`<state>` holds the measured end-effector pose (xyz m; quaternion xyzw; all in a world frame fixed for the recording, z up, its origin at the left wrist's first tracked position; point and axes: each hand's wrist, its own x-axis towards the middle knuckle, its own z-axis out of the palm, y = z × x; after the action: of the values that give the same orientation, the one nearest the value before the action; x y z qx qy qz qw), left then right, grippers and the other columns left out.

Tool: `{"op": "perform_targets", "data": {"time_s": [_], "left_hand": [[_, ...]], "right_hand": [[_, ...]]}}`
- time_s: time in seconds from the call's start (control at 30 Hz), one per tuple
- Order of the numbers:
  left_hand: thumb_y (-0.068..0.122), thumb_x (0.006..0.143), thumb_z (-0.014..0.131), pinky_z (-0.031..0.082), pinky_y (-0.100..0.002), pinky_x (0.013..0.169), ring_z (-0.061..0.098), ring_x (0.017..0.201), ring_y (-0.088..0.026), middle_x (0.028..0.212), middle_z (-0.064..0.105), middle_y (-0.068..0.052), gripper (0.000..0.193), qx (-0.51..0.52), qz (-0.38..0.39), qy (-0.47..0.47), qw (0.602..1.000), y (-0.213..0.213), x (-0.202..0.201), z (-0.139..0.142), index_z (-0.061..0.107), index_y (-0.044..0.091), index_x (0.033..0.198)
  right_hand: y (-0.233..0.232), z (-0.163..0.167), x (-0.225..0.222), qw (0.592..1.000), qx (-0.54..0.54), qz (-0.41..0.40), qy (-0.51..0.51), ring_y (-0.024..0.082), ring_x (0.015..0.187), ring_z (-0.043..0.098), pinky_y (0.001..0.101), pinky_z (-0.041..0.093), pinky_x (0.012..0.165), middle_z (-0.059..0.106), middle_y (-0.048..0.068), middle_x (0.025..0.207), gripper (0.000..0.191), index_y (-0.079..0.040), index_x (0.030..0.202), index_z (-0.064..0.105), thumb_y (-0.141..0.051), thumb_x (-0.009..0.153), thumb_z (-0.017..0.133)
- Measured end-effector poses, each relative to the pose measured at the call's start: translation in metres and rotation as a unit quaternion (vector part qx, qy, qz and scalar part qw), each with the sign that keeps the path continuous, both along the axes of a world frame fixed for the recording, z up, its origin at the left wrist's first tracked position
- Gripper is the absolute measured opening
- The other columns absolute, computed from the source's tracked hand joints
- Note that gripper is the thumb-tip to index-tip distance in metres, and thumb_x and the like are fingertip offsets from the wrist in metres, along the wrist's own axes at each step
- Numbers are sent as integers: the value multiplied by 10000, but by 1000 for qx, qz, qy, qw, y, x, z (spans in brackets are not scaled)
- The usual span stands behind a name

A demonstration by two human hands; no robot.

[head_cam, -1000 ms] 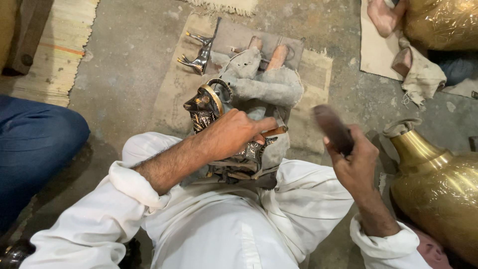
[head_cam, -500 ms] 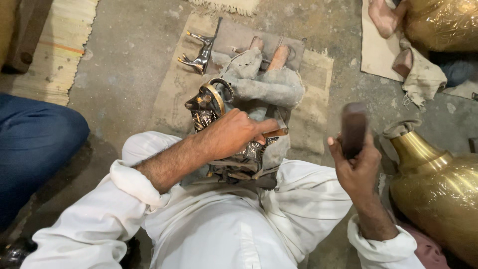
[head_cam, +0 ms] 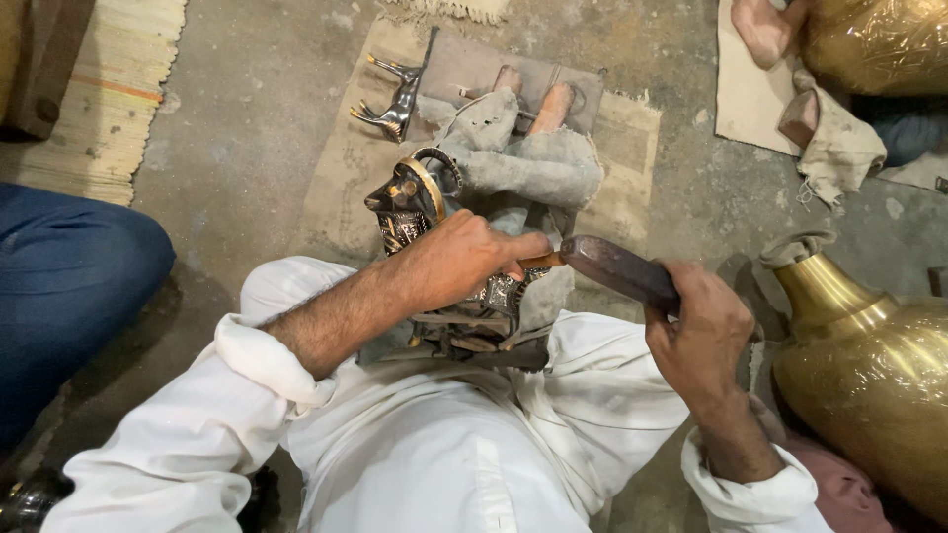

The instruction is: The person sits cross-legged on the floor holding an ornate metal animal figurine against a cloth-covered form on their lap. They position a small punch against the figurine's surface and strike it with a wooden mallet, repeatedly repositioning the punch to work different spots, and at times rotate the figurine to reach other areas.

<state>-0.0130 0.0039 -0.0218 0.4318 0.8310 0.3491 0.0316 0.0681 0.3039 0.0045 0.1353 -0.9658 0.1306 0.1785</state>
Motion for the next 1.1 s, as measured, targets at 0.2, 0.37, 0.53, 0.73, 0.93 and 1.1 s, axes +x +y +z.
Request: {"op": "perform_targets", "data": {"time_s": [0.2, 0.37, 0.53, 0.73, 0.93, 1.1], "left_hand": [[40, 864, 698, 569, -449, 617, 740, 754, -335, 801, 762, -85, 401, 33, -5, 12, 999, -4, 3, 3, 614, 144, 1242], [137, 912, 725, 572, -441, 651, 749, 828, -335, 854, 740, -134, 329, 128, 34, -15, 991, -4, 3, 10, 578, 108, 1204], [195, 922, 741, 527, -497, 613, 708, 756, -398, 779, 721, -160, 327, 29, 30, -47, 998, 0, -3, 12, 596, 114, 1203], [230, 922, 725, 552, -475, 590, 719, 700, -375, 737, 717, -144, 332, 23, 33, -19, 999, 2, -2, 5, 589, 112, 1201], [208, 924, 729, 539, -480, 558, 707, 660, -381, 706, 708, -147, 312, 20, 23, 6, 1000, 1, -2, 1, 609, 120, 1198], [139, 886, 741, 542, -473, 562, 711, 657, -367, 708, 712, -117, 323, 35, 22, 14, 999, 0, -1, -1, 606, 115, 1179]], "right_hand": [[1, -3, 2, 996, 3, -26, -81, 387, 874, 682, 464, 516, 764, 692, 161, 935, 379, -77, 1171, 667, -55, 805, 759], [6, -8, -4, 991, -3, -33, -133, 376, 820, 690, 468, 512, 718, 716, 160, 886, 357, -107, 1133, 678, -137, 790, 771], [3, -15, -5, 976, -46, -85, -193, 357, 654, 669, 461, 498, 628, 679, 159, 727, 340, -98, 1100, 667, -262, 834, 801], [1, -15, -6, 978, -150, -87, -115, 271, 628, 698, 388, 518, 610, 686, 105, 753, 298, -70, 1096, 629, -227, 909, 800], [5, 0, -11, 1000, -22, -6, -13, 343, 815, 708, 428, 535, 736, 711, 161, 930, 381, -57, 1203, 676, -71, 835, 773], [4, 11, -14, 998, -50, 16, -28, 377, 909, 707, 441, 542, 805, 713, 177, 1017, 402, -55, 1227, 660, -71, 841, 770]]}}
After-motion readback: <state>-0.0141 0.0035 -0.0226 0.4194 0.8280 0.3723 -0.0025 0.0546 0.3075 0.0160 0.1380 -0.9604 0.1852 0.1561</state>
